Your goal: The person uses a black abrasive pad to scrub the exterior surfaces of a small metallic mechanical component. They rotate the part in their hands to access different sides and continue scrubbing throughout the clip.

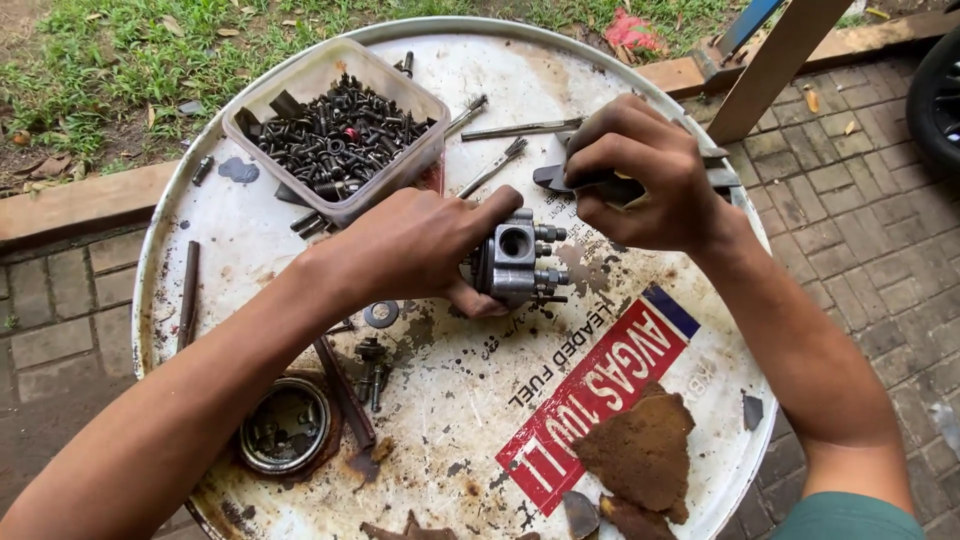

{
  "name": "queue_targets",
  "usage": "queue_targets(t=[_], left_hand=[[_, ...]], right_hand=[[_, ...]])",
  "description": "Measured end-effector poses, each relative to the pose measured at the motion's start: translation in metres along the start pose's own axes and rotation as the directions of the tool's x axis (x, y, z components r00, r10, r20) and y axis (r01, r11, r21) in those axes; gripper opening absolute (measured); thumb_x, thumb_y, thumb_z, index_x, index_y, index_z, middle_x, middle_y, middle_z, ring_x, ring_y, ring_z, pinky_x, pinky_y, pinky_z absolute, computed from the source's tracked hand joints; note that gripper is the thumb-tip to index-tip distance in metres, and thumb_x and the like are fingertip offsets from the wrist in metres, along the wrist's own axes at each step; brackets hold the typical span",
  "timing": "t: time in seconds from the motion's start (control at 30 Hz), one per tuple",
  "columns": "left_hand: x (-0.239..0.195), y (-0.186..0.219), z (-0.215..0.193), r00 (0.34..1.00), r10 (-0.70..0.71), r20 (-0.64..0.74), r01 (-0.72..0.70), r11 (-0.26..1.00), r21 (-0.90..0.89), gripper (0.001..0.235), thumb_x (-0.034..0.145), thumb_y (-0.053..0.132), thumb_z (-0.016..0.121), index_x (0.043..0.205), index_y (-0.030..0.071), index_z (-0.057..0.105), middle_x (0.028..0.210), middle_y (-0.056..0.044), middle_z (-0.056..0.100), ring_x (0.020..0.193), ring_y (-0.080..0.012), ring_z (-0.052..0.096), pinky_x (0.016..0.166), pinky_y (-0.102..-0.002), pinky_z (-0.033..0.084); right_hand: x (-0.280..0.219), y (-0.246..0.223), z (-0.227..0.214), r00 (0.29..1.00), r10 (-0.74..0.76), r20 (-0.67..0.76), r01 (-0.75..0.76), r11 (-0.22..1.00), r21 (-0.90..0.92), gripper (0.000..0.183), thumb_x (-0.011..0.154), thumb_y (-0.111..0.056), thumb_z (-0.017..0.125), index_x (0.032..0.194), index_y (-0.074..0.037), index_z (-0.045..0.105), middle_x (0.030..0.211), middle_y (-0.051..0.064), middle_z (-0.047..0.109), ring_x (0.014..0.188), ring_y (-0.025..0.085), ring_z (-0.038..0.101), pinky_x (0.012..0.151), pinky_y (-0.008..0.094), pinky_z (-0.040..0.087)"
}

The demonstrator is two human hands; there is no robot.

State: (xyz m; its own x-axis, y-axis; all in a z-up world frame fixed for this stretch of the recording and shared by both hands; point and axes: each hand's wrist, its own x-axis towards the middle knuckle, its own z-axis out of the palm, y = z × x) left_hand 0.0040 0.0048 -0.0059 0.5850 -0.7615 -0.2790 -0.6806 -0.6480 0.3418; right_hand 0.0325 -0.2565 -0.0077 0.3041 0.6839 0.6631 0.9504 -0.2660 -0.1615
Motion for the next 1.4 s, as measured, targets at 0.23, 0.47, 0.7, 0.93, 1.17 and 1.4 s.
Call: queue_targets(t=[0.23,0.47,0.7,0.93,1.17,1.4], left_hand=[[0.002,-0.006,-0.004,0.998,0.048,-0.027,-0.049,0.999,-0.019,0.084,0.078,0.052,0.085,0.127,0.010,0.032,0.080,-0.009,0.069,0.061,-0.0255,0.065,0.053,-0.038,0.060],[0.001,-0.006,-0.007,0.998,0.064,-0.013,-0.065,0.995,-0.079,0.079,0.081,0.053,0.085,0.121,0.012,0.031,0.079,-0.012,0.071,0.060,-0.0270,0.063,0.052,-0.042,0.054],[0.006,-0.016,0.005,0.993,0.114,-0.009,-0.114,0.982,-0.152,0.078,0.083,0.044,0.087,0.122,0.014,0.026,0.080,-0.008,0.067,0.062,-0.0240,0.058,0.057,-0.038,0.056],[0.005,-0.014,0.003,0.993,0.110,-0.045,-0.115,0.986,-0.124,0.079,0.082,0.046,0.087,0.122,0.013,0.028,0.081,-0.016,0.071,0.062,-0.0320,0.064,0.053,-0.044,0.053],[0.007,-0.018,0.006,0.994,0.100,-0.053,-0.105,0.989,-0.107,0.084,0.079,0.049,0.089,0.122,0.012,0.027,0.079,-0.012,0.070,0.061,-0.0295,0.064,0.054,-0.043,0.054],[0.007,-0.015,0.006,0.995,0.087,-0.046,-0.091,0.991,-0.098,0.090,0.076,0.049,0.091,0.125,0.011,0.027,0.080,-0.013,0.070,0.063,-0.0294,0.065,0.055,-0.044,0.055]], right_hand=[[0.007,-0.024,0.010,0.976,-0.218,-0.001,0.218,0.975,0.033,0.022,0.096,-0.022,0.066,0.084,-0.004,0.064,0.083,0.014,0.065,0.077,0.029,0.064,0.072,0.044,0.056],[0.020,-0.048,0.018,0.918,-0.387,0.093,0.376,0.919,0.115,0.017,0.099,-0.011,0.064,0.083,-0.005,0.066,0.085,0.012,0.069,0.077,0.025,0.066,0.075,0.039,0.059],[-0.002,-0.023,0.040,0.873,-0.487,0.009,0.485,0.871,0.082,0.007,0.092,-0.011,0.078,0.089,-0.009,0.072,0.087,0.009,0.075,0.077,0.023,0.070,0.076,0.039,0.061],[-0.003,-0.027,0.044,0.840,-0.542,-0.007,0.541,0.838,0.067,0.008,0.091,-0.007,0.079,0.089,-0.012,0.074,0.089,0.005,0.074,0.077,0.020,0.071,0.079,0.036,0.062],[-0.007,-0.022,0.051,0.819,-0.573,-0.044,0.572,0.820,-0.029,0.015,0.091,-0.005,0.075,0.083,-0.017,0.074,0.087,0.002,0.073,0.075,0.017,0.068,0.082,0.035,0.059],[-0.016,-0.024,0.054,0.833,-0.552,-0.035,0.553,0.833,0.032,0.008,0.090,-0.006,0.078,0.087,-0.013,0.074,0.087,0.004,0.074,0.075,0.019,0.072,0.079,0.037,0.062]])
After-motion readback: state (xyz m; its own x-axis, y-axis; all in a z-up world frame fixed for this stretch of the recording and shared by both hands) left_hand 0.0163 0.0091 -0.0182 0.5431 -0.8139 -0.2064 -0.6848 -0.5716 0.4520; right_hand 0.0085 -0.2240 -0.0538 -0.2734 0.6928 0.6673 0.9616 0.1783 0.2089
